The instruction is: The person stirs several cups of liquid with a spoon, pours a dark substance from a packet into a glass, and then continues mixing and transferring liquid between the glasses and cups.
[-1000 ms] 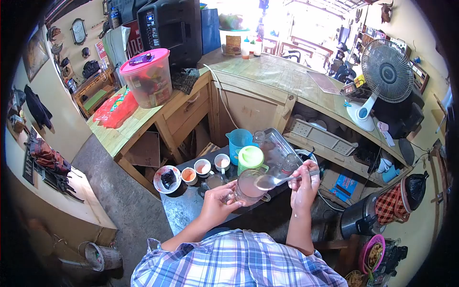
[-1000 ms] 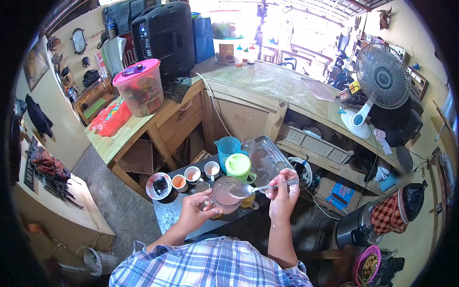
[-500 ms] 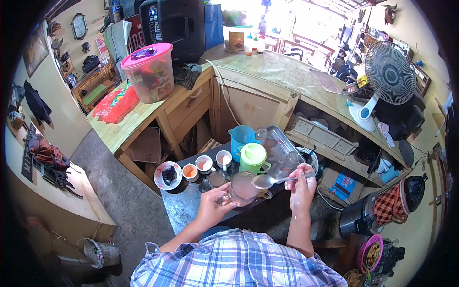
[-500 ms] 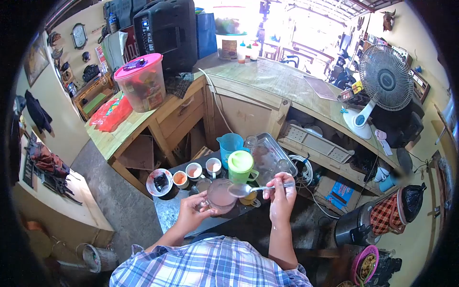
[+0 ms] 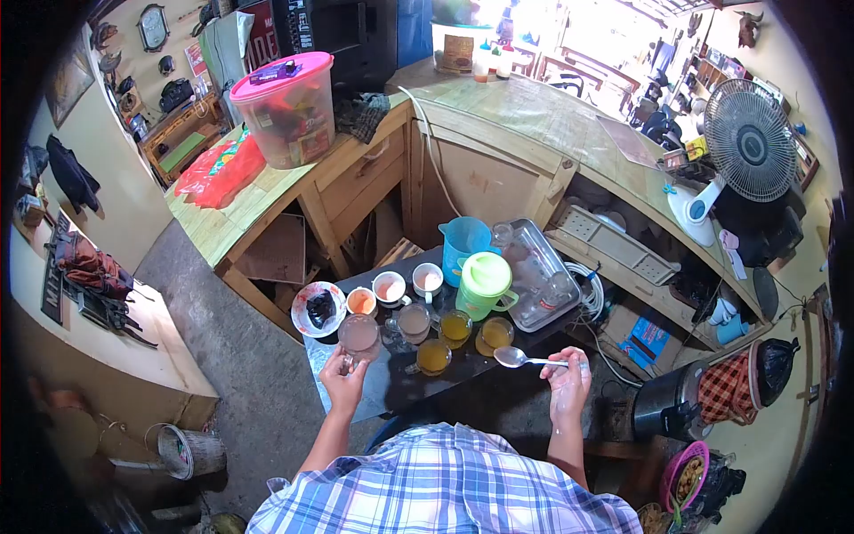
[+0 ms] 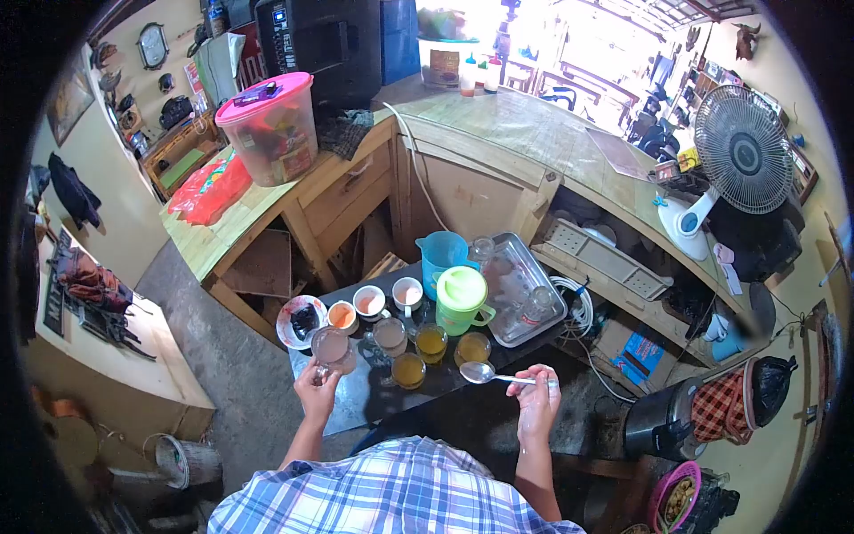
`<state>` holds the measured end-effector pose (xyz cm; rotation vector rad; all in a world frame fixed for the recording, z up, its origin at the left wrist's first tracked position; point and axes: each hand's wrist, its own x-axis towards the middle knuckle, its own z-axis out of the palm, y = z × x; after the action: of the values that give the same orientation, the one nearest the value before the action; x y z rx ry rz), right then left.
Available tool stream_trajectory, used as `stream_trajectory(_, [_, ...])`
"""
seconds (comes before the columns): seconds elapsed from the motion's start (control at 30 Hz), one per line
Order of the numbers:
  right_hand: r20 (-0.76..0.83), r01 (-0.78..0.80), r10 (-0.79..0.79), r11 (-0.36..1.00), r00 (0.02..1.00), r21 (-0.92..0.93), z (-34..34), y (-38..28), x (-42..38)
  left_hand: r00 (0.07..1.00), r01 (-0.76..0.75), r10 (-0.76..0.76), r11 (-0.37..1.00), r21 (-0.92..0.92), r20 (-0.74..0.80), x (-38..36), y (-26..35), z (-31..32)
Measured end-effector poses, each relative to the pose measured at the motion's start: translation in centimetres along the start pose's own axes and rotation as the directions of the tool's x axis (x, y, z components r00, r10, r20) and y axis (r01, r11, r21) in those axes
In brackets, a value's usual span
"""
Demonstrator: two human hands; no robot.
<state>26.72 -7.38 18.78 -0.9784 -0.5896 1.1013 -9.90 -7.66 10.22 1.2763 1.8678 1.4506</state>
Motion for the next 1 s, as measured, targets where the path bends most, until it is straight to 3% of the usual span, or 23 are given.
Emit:
stream_trajectory(0.23, [-0.030, -0.018, 0.015, 0.997, 0.999, -0.081, -1.6, 1.0, -0.4, 0.999, -0.012, 0.015, 0.992, 0.128, -0.028, -1.7, -8.5, 1.9])
stream_trajectory(0.27, [-0.033, -0.019, 0.016, 0.996, 0.999, -0.084, -1.7, 1.1, -0.4, 0.998, 0.059, -0.059, 0.995, 0.080, -0.006, -2.0, -9.3, 2.3])
stream_trajectory(0.5, [-0.109, 0.002, -0.023, 0.982, 0.994, -0.187, -1.9, 1.2, -0.4, 0.998, -0.068, 0.069, 0.991, 0.116, -0.004, -2.7, -11.5, 4.9])
stream_trajectory(0.57, [-0.104, 0.010, -0.035, 0.972, 0.994, -0.236, -2.0, 1.7, -0.3, 1.000, -0.006, 0.004, 0.996, 0.085, 0.018, -2.4, -11.0, 5.5])
stream_trajectory(0.67, [0.010, 0.140, -0.149, 0.899, 0.989, -0.415, -2.0, 2.9, 0.1, 0.997, 0.057, -0.058, 0.998, 0.025, 0.043, -2.1, -12.3, 6.7])
stream_trajectory(0.8, [0.135, 0.249, -0.211, 0.868, 0.968, -0.429, -0.4, 5.0, 1.6, 0.990, 0.091, -0.091, 0.996, 0.002, 0.107, -1.7, -12.8, 7.3])
stream_trajectory(0.83, [0.211, 0.289, -0.207, 0.799, 0.955, -0.527, -0.6, 5.7, 2.4, 0.990, 0.088, -0.088, 0.996, 0.004, 0.111, -1.7, -12.4, 7.2])
stream_trajectory(0.9, [0.303, 0.361, -0.212, 0.702, 0.929, -0.614, -0.2, 7.3, 4.1, 0.991, -0.061, 0.049, 0.994, 0.094, 0.122, -2.0, -11.4, 6.9])
stream_trajectory(0.93, [0.299, 0.361, -0.217, 0.703, 0.929, -0.613, -0.2, 7.6, 4.9, 0.991, -0.066, 0.054, 0.993, 0.094, 0.126, -2.3, -11.2, 6.8])
stream_trajectory(1.0, [0.560, 0.609, -0.242, 0.368, 0.792, -0.703, -0.2, 8.2, 6.4, 0.988, 0.051, -0.065, 0.994, 0.102, 0.142, -3.4, -10.6, 6.4])
